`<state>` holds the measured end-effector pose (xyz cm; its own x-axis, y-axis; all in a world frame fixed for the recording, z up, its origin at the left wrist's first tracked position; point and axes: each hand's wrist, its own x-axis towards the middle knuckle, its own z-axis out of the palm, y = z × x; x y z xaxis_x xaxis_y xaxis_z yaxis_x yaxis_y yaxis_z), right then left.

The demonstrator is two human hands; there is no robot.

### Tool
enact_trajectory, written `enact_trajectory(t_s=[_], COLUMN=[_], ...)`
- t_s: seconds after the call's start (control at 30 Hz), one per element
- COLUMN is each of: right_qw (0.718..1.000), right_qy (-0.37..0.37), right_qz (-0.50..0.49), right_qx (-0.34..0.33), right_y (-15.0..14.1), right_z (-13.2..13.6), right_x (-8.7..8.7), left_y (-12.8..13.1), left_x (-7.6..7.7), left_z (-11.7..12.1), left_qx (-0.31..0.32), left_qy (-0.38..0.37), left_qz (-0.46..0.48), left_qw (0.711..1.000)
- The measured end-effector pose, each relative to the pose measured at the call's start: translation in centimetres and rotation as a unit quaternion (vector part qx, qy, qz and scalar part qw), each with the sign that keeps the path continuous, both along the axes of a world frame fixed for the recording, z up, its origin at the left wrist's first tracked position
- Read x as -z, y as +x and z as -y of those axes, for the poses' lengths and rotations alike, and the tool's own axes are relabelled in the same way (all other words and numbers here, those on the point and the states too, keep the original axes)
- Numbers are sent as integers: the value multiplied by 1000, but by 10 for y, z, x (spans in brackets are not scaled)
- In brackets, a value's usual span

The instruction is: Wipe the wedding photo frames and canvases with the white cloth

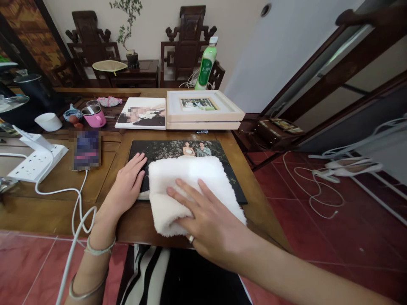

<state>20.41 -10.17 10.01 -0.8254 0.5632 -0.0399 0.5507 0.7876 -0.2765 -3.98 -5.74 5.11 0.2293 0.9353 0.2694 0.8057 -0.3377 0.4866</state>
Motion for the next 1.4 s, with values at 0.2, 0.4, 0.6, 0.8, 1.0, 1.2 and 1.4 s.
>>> enact_trajectory(t_s=[0.2,0.4,0.6,0.8,1.0,1.2,1.4], right_qw=[999,987,984,999,992,991,985], right_qy=[13,68,58,45,8,52,56], right_qz=[-7,2,-8,-22,-71,-117,-142], right_qx=[43,145,167,-21,-104,-23,81], right_y=[7,7,-16,-26,-4,25,31], right_z=[-24,-62,-68,-38,-8,-5,-48], right_x=[4,14,28,26,11,8,40], left_y=[0,-1,13,18,3,-11,-2], left_x=[6,10,8,4,-13,-18,15], left_z=[13,32,25,17,18,17,6], left_qx=[-2,-5,-17,-29,-23,-35,-25], left_qy=[-2,-1,65,97,86,58,70], left_qz=[3,5,54,94,82,33,23], left_qw=[1000,1000,996,990,993,997,997])
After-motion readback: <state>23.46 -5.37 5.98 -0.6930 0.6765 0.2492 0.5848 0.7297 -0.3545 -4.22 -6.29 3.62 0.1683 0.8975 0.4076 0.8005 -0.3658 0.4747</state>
